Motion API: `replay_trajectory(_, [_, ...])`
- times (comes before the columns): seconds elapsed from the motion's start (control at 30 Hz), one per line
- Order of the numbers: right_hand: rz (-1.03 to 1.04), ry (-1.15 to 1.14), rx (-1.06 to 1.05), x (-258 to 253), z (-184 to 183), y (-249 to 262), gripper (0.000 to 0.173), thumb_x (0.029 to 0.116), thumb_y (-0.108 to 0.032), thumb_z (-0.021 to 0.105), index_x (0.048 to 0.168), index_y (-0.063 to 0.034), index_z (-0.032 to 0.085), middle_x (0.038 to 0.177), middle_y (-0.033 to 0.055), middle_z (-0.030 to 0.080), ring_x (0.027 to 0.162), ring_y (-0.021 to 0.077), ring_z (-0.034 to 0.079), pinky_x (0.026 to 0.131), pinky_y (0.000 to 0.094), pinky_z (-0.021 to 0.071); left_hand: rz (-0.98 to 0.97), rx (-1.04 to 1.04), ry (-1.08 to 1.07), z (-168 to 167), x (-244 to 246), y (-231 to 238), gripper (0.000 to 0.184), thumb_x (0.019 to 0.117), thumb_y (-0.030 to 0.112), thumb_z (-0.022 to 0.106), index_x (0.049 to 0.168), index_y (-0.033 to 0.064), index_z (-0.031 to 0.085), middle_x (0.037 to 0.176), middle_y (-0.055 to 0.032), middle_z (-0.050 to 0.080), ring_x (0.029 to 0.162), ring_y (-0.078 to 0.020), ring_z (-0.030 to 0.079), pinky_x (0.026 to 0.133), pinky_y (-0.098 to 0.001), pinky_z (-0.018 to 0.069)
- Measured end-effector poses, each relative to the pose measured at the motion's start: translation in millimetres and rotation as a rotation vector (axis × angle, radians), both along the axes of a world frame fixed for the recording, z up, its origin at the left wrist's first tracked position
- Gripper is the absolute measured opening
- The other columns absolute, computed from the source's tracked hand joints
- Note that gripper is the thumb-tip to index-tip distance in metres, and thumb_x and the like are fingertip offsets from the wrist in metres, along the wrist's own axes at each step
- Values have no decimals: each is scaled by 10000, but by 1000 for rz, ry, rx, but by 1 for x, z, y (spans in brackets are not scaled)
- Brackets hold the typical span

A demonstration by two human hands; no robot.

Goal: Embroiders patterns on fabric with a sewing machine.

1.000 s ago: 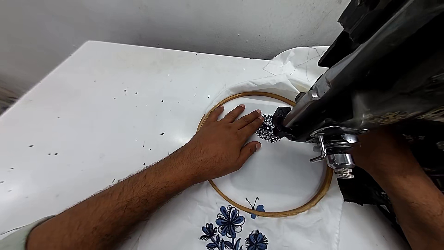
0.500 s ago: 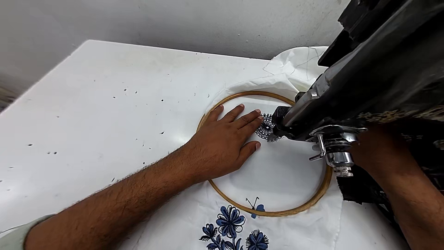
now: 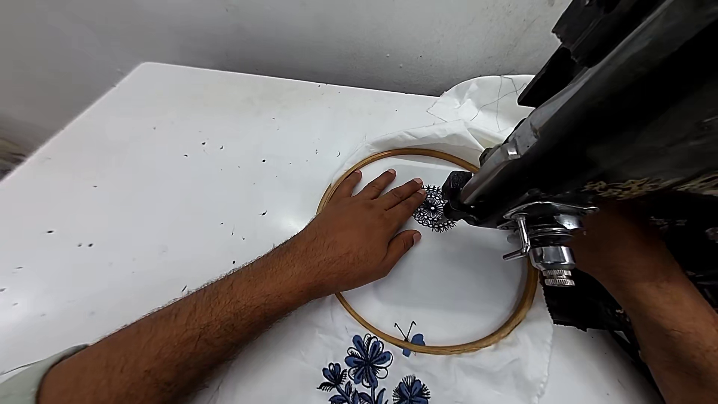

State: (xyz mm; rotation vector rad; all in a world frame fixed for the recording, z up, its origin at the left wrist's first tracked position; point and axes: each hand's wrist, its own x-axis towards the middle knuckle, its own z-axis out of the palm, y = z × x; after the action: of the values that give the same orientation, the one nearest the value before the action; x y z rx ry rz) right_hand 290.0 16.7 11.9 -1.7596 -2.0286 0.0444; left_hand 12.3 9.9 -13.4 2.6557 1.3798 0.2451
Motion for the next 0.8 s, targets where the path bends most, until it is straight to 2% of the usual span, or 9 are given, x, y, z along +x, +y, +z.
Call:
replay_trajectory(0.1, [9, 13, 42, 1, -3, 0, 331, 915, -293, 670, 980, 30, 662, 942, 248, 656, 913, 401, 653, 716, 616, 464, -6, -4, -2, 0, -2, 1, 597, 1086, 498, 274, 1575, 200, 443, 1655, 39, 369, 1552, -249, 289, 1218, -638, 191])
replay_trajectory(0.17, [25, 22, 73, 0, -5, 0, 360, 922, -322, 649, 1005, 28, 668, 964, 241, 663, 936, 385, 659, 736, 597, 475, -5, 8, 0, 0, -4, 4, 599, 1085, 505, 269, 1577, 208, 440, 1653, 41, 372, 1550, -245, 292, 1219, -632, 200])
replay_trajectory(0.33, [-18, -5, -17, -2, 3, -3, 236, 924, -187, 692, 904, 44, 647, 862, 242, 637, 820, 386, 636, 670, 592, 446, -4, 8, -3, 0, 0, 1, 591, 1087, 489, 275, 1575, 200, 441, 1655, 41, 369, 1553, -253, 285, 1218, -644, 189])
replay_trajectory(0.4, [-51, -13, -36, -5, 6, -5, 239, 924, -178, 696, 895, 50, 630, 849, 235, 622, 803, 366, 622, 661, 568, 440, -4, -3, 0, 0, 0, 0, 585, 1087, 484, 281, 1574, 203, 442, 1655, 42, 369, 1554, -253, 282, 1220, -642, 188])
replay_trajectory(0.53, [-35, 2, 30, -4, 1, -5, 330, 922, -261, 663, 977, 64, 641, 938, 263, 644, 897, 398, 646, 711, 593, 462, -1, 2, -12, -1, -2, 6, 588, 1086, 495, 281, 1572, 208, 447, 1652, 39, 375, 1550, -250, 292, 1219, -633, 197])
replay_trajectory(0.63, [-2, 22, 46, -3, -1, -4, 334, 932, -266, 648, 1011, 59, 652, 970, 261, 652, 931, 398, 650, 738, 601, 467, 3, 8, -13, -2, -2, 7, 590, 1085, 494, 277, 1577, 211, 438, 1655, 44, 368, 1554, -252, 282, 1219, -640, 187])
replay_trajectory(0.8, [-56, 0, -32, -6, 5, -6, 235, 928, -177, 690, 908, 50, 634, 867, 248, 627, 828, 393, 626, 670, 588, 442, -6, 4, -22, -1, -1, 2, 586, 1086, 485, 285, 1573, 202, 446, 1650, 39, 378, 1552, -251, 287, 1220, -641, 185])
